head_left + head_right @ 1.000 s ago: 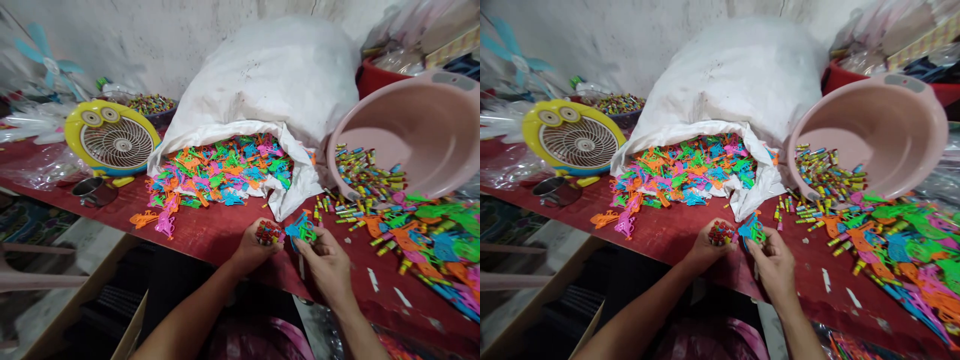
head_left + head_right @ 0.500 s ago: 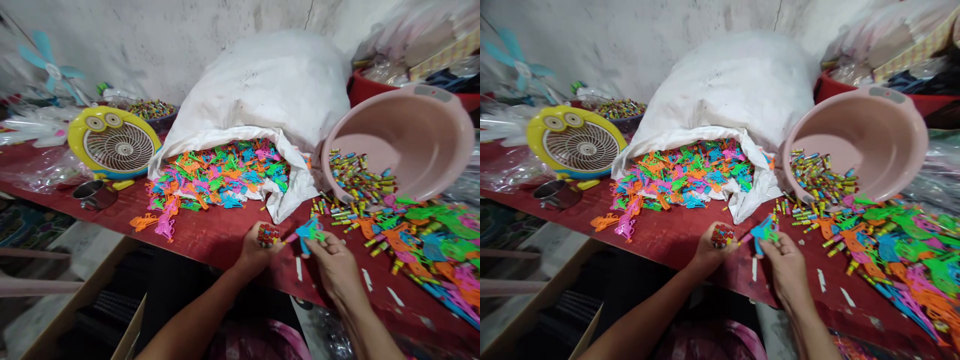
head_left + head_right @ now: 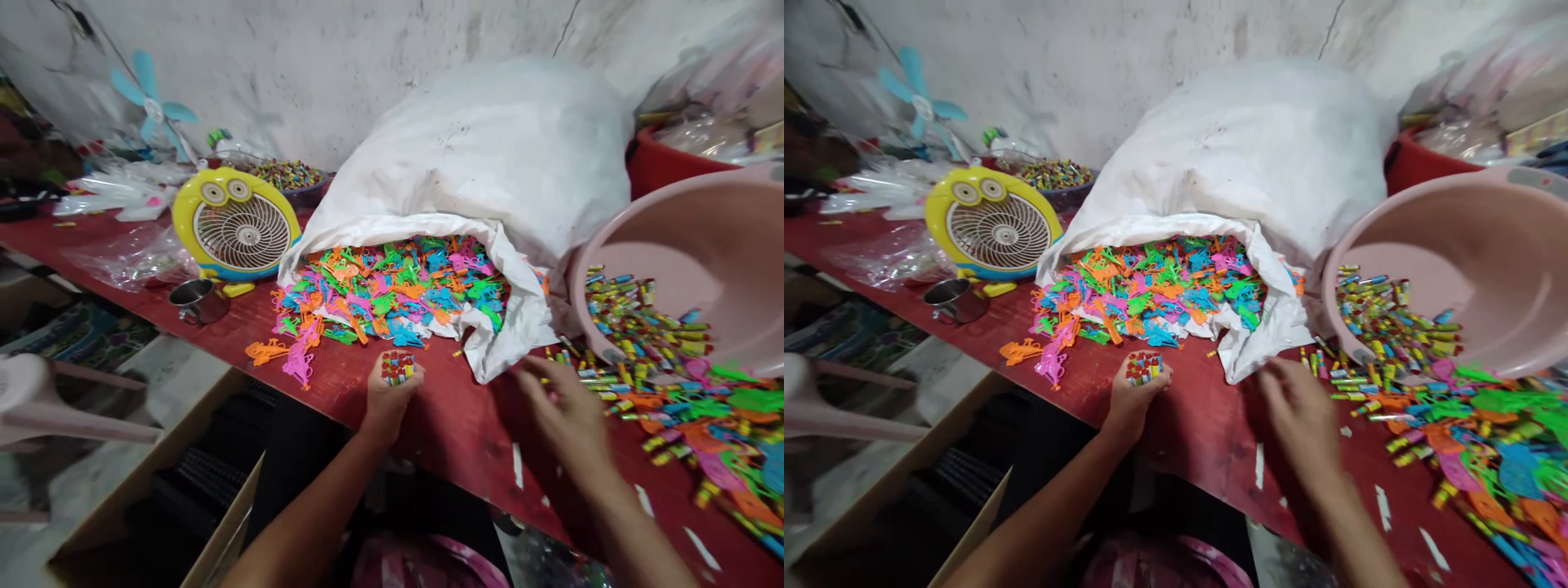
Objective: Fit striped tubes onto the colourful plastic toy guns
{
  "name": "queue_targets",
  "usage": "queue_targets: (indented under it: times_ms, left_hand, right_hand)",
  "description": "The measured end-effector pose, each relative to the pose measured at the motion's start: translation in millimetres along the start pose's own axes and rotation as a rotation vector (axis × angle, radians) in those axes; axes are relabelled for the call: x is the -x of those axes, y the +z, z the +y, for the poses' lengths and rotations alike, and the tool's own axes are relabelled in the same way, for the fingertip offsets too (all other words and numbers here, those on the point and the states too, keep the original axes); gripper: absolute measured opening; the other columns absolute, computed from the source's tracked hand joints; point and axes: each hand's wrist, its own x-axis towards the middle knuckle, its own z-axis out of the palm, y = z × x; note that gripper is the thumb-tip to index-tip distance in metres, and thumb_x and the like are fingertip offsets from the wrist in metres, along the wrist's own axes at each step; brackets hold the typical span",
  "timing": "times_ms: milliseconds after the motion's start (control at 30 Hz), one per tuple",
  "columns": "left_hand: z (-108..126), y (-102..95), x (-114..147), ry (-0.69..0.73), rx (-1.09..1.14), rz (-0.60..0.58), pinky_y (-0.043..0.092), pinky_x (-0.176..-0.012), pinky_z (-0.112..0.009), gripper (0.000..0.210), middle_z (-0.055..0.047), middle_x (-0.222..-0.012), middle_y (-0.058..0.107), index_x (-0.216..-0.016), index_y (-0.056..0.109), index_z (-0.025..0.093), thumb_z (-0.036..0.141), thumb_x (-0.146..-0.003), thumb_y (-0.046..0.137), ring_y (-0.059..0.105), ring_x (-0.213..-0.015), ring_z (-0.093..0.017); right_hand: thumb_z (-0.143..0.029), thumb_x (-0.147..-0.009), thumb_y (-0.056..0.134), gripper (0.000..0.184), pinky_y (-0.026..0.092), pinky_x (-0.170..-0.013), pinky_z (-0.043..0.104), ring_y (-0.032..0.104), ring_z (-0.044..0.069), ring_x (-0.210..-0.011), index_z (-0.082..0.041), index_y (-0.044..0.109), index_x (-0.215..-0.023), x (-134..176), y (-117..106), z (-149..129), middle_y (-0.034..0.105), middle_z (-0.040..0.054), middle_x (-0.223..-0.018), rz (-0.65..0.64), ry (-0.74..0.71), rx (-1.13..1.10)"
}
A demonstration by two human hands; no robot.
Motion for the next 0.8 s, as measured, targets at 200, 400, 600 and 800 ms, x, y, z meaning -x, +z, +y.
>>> queue_targets:
  times_ms: [200,400,600,800]
  left_hand:
    - [-4.4,-8.5,-4.7,0.015,-0.014,0.074,0.047,-0.065,-0.023,0.041,0.001,-0.075,0.065,-0.093,0.06,0.015,0.02,-0.059,0.082,0.059,-0.063,-0.011]
    - [-1.0,-15.9,-15.1,0.056,0.013,0.165,0.046,-0.062,-0.022,0.041,0.004,-0.072,0.061,-0.094,0.057,0.016,0.018,-0.06,0.08,0.055,-0.059,-0.009]
    - [-1.3,-4.3,-13.6,0.01,0.004,0.1,0.045,-0.058,-0.023,0.035,0.002,-0.071,0.063,-0.089,0.057,0.015,0.02,-0.062,0.079,0.056,-0.059,-0.011]
    - [-4.3,6.6,-11.1,-0.121,0.094,-0.153,0.045,-0.057,-0.023,0.026,0.0,-0.067,0.064,-0.081,0.059,0.013,0.019,-0.063,0.078,0.057,-0.057,-0.012]
  right_hand:
    - [-0.024,-0.08,0.059,0.004,0.042,-0.084,0.04,0.055,0.027,-0.092,-0.022,0.061,-0.083,-51.0,123.9,-53.3,0.063,0.0096,-0.091,-0.273,-0.079,0.029]
    - [-0.021,-0.072,0.059,0.011,0.038,-0.066,0.033,0.048,0.019,-0.069,-0.023,0.05,-0.067,-49.3,133.8,-35.4,0.054,0.0037,-0.072,-0.3,0.044,-0.096]
    - [-0.043,-0.078,0.059,0.024,0.036,-0.05,0.026,0.043,0.014,-0.053,-0.021,0.051,-0.073,-8.0,99.7,-33.1,0.048,-0.0022,-0.058,-0.361,0.235,-0.37]
    - [-0.046,-0.09,0.055,0.03,0.045,-0.057,0.025,0.056,0.015,-0.061,-0.017,0.062,-0.094,19.4,56.8,-41.4,0.06,0.0016,-0.07,-0.474,0.274,-0.509]
